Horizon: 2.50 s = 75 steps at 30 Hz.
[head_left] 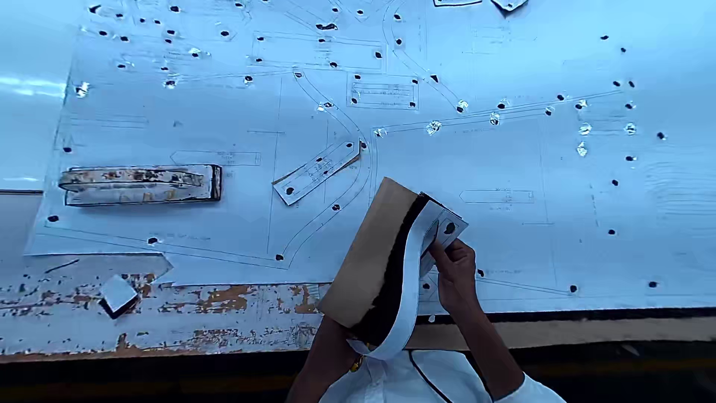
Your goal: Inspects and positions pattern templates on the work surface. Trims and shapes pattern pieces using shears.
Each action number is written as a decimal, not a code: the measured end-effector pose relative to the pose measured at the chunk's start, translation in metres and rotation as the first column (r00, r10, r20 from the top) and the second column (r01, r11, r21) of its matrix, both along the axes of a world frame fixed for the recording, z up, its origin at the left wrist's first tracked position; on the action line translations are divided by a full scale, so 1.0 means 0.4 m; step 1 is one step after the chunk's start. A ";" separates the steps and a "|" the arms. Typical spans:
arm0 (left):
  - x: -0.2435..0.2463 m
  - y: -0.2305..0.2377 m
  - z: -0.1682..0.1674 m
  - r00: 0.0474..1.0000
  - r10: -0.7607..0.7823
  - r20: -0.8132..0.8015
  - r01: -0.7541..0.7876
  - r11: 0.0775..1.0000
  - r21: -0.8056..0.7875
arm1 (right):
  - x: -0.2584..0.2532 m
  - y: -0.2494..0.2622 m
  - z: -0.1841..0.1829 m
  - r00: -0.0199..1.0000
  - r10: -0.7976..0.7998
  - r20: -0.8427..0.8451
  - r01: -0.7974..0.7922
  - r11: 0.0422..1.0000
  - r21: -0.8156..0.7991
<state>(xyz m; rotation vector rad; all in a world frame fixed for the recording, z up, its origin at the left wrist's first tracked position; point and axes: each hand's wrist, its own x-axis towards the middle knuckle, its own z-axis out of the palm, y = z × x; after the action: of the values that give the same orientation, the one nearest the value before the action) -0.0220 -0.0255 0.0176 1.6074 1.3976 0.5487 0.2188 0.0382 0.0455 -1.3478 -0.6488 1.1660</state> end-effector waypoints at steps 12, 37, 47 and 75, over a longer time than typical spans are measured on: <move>-0.018 0.000 0.027 0.999 -0.047 -0.008 0.047 0.998 -0.038 | 0.016 -0.002 0.017 0.999 0.017 0.049 -0.019 0.999 0.036; -0.022 0.027 0.107 0.906 -0.343 -0.249 0.200 0.864 -0.463 | -0.007 -0.030 0.052 0.995 0.066 0.071 -0.076 0.985 0.153; -0.020 0.027 0.115 0.917 -0.337 -0.215 0.203 0.856 -0.475 | -0.007 -0.027 0.056 0.994 0.086 0.070 -0.094 0.988 0.120; -0.003 0.002 0.094 0.835 -0.489 -0.252 0.278 0.770 -0.574 | -0.017 -0.029 0.066 0.995 0.026 0.099 -0.040 0.989 0.140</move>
<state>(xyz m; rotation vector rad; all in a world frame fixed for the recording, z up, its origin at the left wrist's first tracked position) -0.0231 -0.0246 0.0550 1.5299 1.2770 -0.4071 0.2118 0.0266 0.0718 -1.2827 -0.8115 1.0655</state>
